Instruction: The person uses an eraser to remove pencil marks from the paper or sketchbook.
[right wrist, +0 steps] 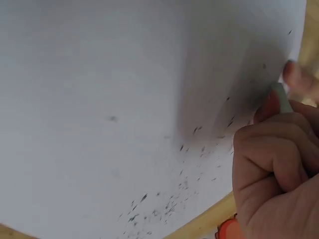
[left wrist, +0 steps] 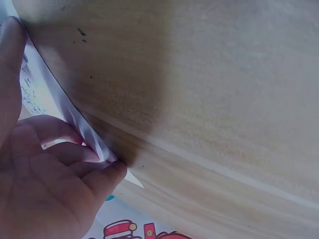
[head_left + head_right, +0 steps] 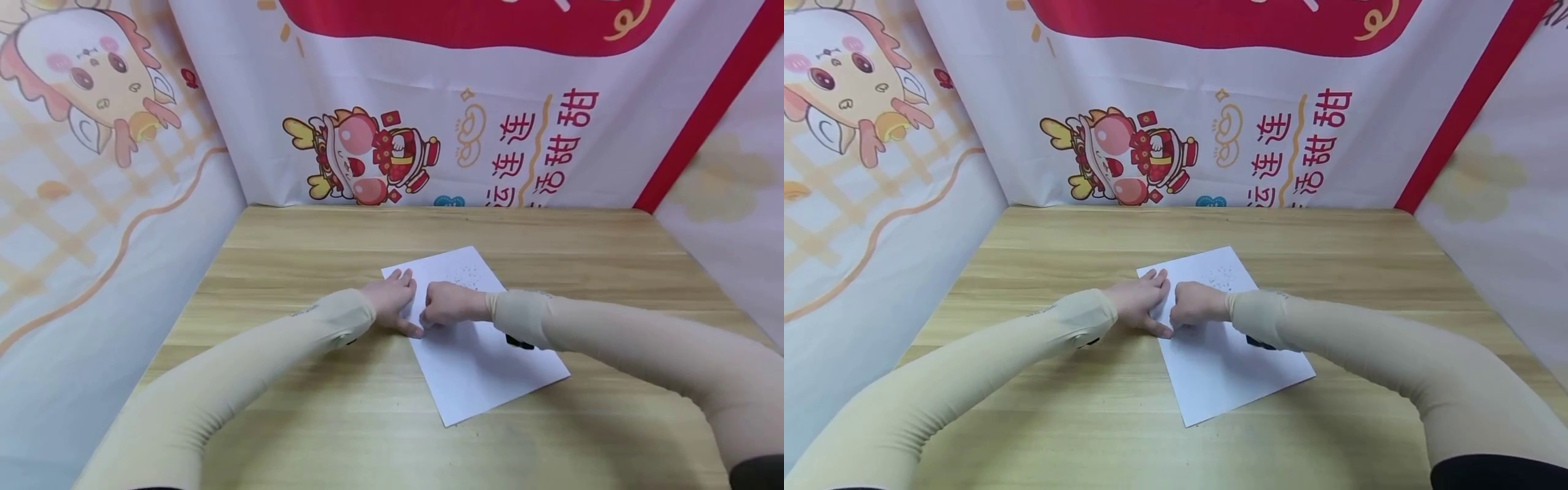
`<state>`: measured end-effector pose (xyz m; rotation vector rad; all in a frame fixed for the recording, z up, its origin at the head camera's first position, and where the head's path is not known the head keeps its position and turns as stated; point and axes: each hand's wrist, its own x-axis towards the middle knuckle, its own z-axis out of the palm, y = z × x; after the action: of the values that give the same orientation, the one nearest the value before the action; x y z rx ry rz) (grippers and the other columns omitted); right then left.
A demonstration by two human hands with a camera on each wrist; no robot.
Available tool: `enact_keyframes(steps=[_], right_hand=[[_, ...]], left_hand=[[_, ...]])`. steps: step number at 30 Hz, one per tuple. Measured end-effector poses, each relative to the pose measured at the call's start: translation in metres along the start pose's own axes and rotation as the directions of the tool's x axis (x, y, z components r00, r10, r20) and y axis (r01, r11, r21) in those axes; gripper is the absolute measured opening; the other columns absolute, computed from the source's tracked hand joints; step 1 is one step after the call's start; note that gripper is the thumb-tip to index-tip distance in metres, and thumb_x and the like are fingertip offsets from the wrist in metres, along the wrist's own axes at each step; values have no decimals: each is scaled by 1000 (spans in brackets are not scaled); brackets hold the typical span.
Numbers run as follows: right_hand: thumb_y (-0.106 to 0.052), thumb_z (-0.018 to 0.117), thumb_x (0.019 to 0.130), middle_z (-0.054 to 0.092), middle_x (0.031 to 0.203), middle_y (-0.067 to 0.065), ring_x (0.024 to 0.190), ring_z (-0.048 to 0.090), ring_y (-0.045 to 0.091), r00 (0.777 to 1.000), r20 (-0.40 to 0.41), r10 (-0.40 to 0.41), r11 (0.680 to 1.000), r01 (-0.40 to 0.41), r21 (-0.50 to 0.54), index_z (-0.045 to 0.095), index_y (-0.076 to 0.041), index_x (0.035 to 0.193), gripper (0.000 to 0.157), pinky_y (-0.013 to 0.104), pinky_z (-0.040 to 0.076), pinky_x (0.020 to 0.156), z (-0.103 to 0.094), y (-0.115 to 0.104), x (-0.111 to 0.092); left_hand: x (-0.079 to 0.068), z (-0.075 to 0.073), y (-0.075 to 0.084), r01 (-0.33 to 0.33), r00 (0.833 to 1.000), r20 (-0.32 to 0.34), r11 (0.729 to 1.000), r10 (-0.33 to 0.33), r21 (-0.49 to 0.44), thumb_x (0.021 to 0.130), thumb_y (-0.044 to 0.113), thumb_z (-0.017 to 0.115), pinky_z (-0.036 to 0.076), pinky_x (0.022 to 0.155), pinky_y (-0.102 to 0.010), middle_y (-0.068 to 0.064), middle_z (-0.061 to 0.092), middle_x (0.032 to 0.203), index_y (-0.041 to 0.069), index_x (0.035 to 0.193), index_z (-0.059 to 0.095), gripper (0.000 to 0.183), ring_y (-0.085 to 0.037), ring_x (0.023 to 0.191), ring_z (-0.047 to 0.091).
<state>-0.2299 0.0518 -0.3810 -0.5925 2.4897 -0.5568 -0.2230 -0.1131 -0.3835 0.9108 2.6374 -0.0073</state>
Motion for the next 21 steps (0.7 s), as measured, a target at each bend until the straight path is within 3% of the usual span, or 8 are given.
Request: enact_keyframes(steps=[6, 13, 18, 21], right_hand=[[-15, 64, 89, 61, 80, 8, 75, 56, 21, 994, -99, 47, 999, -49, -23, 62, 2, 97, 19, 31, 46, 69, -6, -2, 8], [-12, 67, 85, 61, 70, 6, 65, 54, 17, 1000, -12, 1, 1000, -1, -11, 65, -1, 82, 12, 28, 44, 62, 5, -2, -2], [-16, 66, 87, 62, 80, 8, 73, 55, 20, 995, -13, 94, 996, -94, 10, 64, 0, 94, 17, 29, 44, 66, -10, 4, 15], [-17, 66, 90, 61, 86, 9, 78, 56, 21, 995, -58, 87, 996, -87, -1, 62, 2, 103, 24, 32, 46, 71, -12, 2, 16]], left_hand=[[4, 2, -4, 27, 1000, -16, 997, -26, 71, 78, 69, 68, 21, 114, -43, -27, 18, 157, -7, 150, 27, 113, -42, 143, 19], [5, 7, -4, 42, 999, 15, 999, -43, 22, 77, 69, 69, 20, 114, -44, -26, 14, 158, -6, 152, 24, 115, -40, 144, 16], [3, 6, -5, 21, 1000, -4, 999, -20, 39, 79, 69, 68, 20, 114, -43, -29, 15, 156, -8, 151, 25, 113, -43, 143, 17], [3, 4, -5, 15, 1000, -9, 999, -14, 46, 79, 68, 68, 19, 114, -43, -30, 16, 156, -9, 150, 25, 113, -45, 142, 17]])
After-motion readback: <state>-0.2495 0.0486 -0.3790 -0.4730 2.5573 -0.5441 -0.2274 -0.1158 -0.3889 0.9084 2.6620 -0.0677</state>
